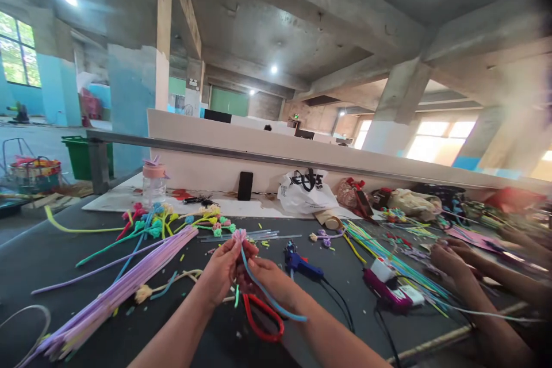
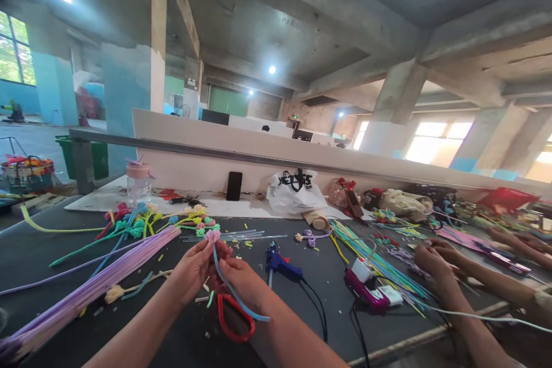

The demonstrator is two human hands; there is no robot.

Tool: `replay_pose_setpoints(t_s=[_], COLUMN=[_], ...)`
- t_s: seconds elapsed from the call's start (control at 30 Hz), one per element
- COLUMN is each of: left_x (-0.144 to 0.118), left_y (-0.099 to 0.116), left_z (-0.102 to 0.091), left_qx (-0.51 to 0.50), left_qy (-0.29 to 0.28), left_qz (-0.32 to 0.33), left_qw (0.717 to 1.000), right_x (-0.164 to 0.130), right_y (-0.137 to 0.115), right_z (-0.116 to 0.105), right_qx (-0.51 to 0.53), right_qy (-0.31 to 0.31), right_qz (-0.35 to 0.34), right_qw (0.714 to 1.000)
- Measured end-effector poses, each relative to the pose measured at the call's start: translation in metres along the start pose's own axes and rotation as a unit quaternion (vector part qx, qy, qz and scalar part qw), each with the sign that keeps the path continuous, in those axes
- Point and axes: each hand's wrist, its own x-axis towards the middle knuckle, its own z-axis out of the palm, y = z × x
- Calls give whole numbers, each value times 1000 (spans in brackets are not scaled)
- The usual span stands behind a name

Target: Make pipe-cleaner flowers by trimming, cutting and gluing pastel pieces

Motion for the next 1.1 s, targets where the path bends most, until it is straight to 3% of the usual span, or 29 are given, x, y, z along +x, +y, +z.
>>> replay_pose_setpoints(t_s=[0.17,0.4,0.57,0.7,0.9,1.1], left_x=[1,2,2,3,9,11], left_y=[6,6,2,-3,-3,2], left_z=[-12,-24,-28,-33,-44,-47], left_qx=[-31,-24,-2,4,6,12], left_qy=[-49,-83,-86,-88,-72,-63], left_qz=[-35,-81,-96,-99,-98,-85], left_qw=[998,993,992,991,993,994], right_x=[-34,-85,-106,-112,-117,-101], right_y=[4,-4,2,10,27,32], right_z=[-23,-80,-115,-130,-119,-69], right_qx=[-168,-339,-425,-474,-519,-532], right_qy=[117,255,315,341,312,225], right_qz=[-45,-72,-75,-75,-81,-101], right_qw=[978,903,846,809,791,810])
